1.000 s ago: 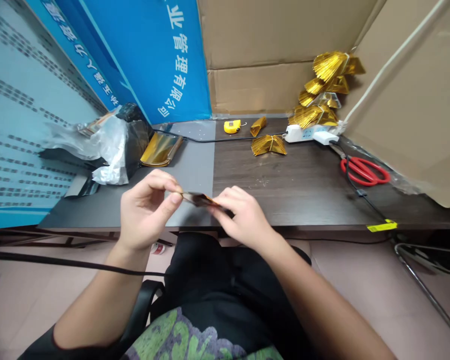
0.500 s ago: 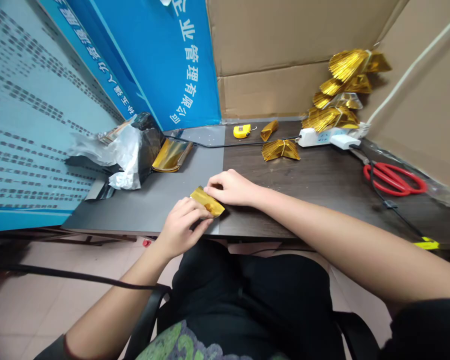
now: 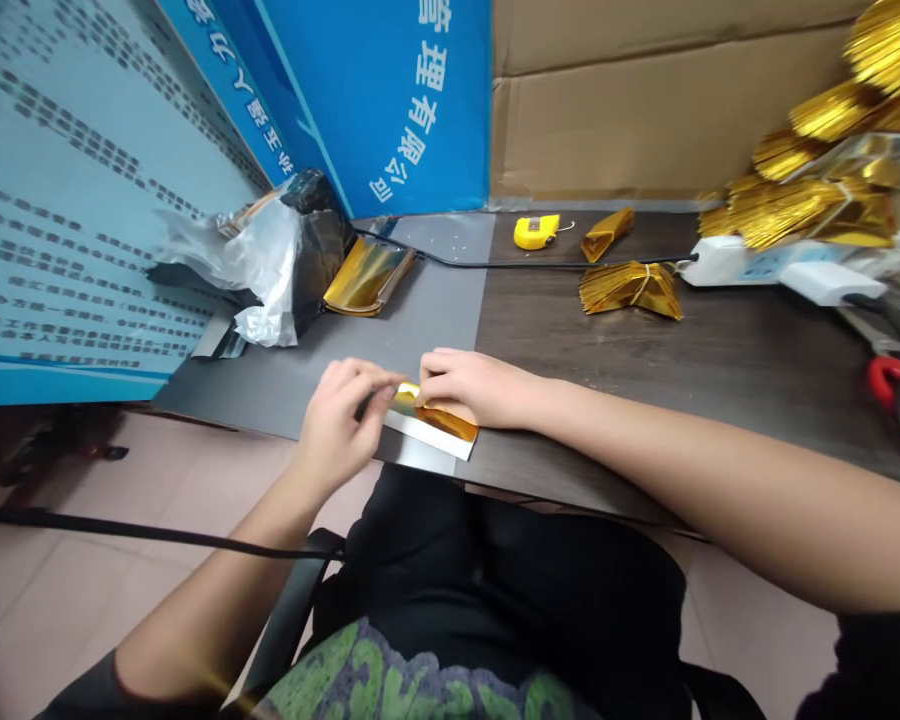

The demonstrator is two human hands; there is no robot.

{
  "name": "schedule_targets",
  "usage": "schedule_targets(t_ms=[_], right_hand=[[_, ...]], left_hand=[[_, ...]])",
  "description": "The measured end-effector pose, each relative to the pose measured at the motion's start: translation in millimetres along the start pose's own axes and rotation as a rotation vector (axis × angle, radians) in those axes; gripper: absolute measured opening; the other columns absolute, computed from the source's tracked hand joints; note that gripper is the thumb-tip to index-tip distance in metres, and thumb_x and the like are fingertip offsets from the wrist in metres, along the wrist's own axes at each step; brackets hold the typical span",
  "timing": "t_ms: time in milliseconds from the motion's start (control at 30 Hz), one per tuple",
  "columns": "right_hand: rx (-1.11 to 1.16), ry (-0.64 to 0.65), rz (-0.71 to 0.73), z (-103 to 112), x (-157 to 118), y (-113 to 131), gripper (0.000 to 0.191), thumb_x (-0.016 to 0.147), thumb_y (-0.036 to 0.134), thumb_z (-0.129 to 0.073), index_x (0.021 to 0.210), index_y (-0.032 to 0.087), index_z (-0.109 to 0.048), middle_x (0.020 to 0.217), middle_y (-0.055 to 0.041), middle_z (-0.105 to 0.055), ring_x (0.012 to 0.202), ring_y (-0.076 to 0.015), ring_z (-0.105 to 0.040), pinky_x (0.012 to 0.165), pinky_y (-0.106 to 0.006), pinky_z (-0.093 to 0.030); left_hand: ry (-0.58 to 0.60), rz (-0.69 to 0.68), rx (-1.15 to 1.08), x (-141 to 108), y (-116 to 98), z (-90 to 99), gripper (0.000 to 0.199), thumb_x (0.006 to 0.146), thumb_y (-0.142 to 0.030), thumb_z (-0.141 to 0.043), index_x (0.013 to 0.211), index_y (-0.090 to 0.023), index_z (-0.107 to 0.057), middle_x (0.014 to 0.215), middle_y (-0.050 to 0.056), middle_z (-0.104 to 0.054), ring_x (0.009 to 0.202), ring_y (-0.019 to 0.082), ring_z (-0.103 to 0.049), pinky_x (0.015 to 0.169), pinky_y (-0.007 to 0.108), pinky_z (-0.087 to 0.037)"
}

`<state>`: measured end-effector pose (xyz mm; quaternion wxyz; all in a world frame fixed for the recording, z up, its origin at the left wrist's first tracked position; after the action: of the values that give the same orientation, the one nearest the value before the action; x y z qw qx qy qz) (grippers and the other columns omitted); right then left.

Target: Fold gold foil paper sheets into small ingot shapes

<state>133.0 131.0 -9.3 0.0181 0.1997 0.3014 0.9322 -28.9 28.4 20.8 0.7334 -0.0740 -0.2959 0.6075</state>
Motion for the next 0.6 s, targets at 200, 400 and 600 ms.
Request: schedule_targets(t_ms=[200,400,600], right_hand=[[-0.105,0.046,0.131,-3,-7,4,0.028,0.104,0.018,-0.044,0.109,0.014,-0.072,0.099,-0.0116,-0.065,0.095,-0.0214,-0.051,0.078,-0.032,-0.049],[-0.17,0.104,0.169,-3,-12,10,0.035,0.105,0.015,-0.038,0.12,0.013,-0.07,0.109,-0.0139,-0.064,0.102,-0.0234,-0.051,0.086,-0.035,-0.05],[-0.226,0.109,0.208,-4,-12,10,0.034,0.105,0.018,-0.04,0.119,0.013,-0.071,0.11,-0.0141,-0.064,0.097,-0.0244,-0.05,0.082,-0.036,-0.048]], left_hand=[[0.323,0.321,0.091,12,15,-11.2,0.024,0.096,-0.023,-0.052,0.113,-0.027,-0.068,0.106,0.005,-0.061,0.104,0.023,-0.05,0.097,0.044,-0.045],[0.522,0.204,0.084,31,17,-6.3,0.017,0.089,-0.019,-0.053,0.1,-0.02,-0.066,0.101,0.005,-0.061,0.102,0.022,-0.052,0.098,0.042,-0.046],[0.692,0.206,0.03,47,16,0.0,0.008,0.083,-0.018,-0.061,0.09,-0.019,-0.064,0.082,-0.001,-0.066,0.077,0.014,-0.06,0.072,0.026,-0.046]])
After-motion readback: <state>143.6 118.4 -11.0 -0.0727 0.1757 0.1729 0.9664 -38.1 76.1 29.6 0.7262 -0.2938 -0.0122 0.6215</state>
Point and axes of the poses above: each hand's wrist, its own x-axis towards the middle knuckle, its own z-axis out of the back of the hand, y = z × x, the point moved 3 cm from there along x, towards the middle knuckle
